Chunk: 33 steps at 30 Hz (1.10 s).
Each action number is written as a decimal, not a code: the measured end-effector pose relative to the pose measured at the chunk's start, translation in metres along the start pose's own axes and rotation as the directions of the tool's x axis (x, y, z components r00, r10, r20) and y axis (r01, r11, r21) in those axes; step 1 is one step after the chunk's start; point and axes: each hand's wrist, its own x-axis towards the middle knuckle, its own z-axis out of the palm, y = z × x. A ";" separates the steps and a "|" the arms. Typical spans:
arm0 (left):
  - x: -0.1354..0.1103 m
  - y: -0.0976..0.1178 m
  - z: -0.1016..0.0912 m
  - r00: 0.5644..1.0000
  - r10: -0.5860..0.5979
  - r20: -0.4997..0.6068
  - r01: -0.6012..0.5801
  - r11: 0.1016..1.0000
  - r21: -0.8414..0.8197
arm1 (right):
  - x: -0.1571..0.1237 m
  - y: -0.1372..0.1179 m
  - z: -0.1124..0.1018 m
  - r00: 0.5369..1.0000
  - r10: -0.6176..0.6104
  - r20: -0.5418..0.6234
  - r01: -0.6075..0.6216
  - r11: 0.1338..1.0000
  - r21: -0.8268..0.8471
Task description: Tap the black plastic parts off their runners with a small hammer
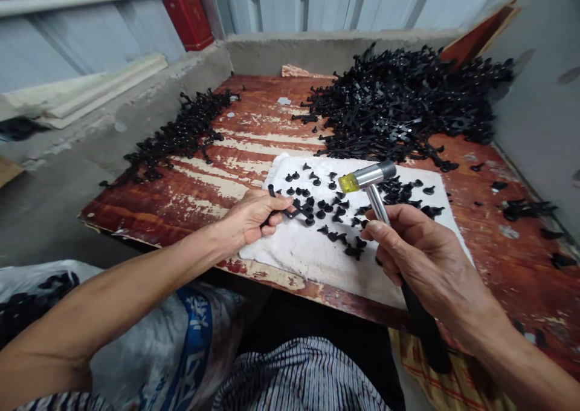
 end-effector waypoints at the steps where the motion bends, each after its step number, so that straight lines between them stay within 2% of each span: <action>1: 0.000 0.000 0.000 1.000 -0.003 -0.006 0.003 1.000 -0.003 | -0.001 0.001 -0.001 1.000 0.004 -0.002 -0.004 1.000 -0.003; 11: 0.000 0.002 0.002 1.000 -0.004 -0.021 0.004 1.000 0.000 | -0.003 0.000 -0.004 1.000 -0.006 0.017 0.007 0.997 -0.071; 15: 0.001 0.001 0.002 0.999 0.012 -0.038 -0.011 1.000 0.016 | -0.003 -0.002 -0.005 0.996 -0.079 0.034 0.084 0.978 -0.190; 18: -0.001 0.001 0.004 0.998 0.053 -0.042 -0.052 0.998 0.035 | 0.000 -0.001 -0.003 0.965 -0.256 0.056 0.258 0.897 -0.359; 20: -0.003 0.001 0.006 0.996 0.081 -0.044 -0.079 0.995 0.055 | 0.003 0.002 -0.001 0.913 -0.401 0.080 0.391 0.797 -0.460; 22: -0.005 0.002 0.008 0.994 0.091 -0.052 -0.087 0.993 0.081 | 0.007 0.005 0.001 0.860 -0.497 0.117 0.476 0.697 -0.537; 24: -0.006 0.004 0.010 0.994 0.087 -0.066 -0.080 0.991 0.102 | 0.010 0.007 0.004 0.835 -0.522 0.174 0.509 0.612 -0.605; 26: -0.007 0.006 0.011 0.993 0.084 -0.079 -0.075 0.990 0.119 | 0.013 0.008 0.005 0.837 -0.496 0.233 0.510 0.550 -0.662; 29: -0.005 0.010 0.011 0.994 0.064 -0.092 -0.051 0.990 0.134 | 0.014 0.006 0.006 0.838 -0.479 0.262 0.514 0.533 -0.672; 33: -0.001 0.012 0.009 0.995 0.018 -0.102 -0.005 0.992 0.127 | 0.012 0.001 0.008 0.813 -0.543 0.210 0.534 0.551 -0.641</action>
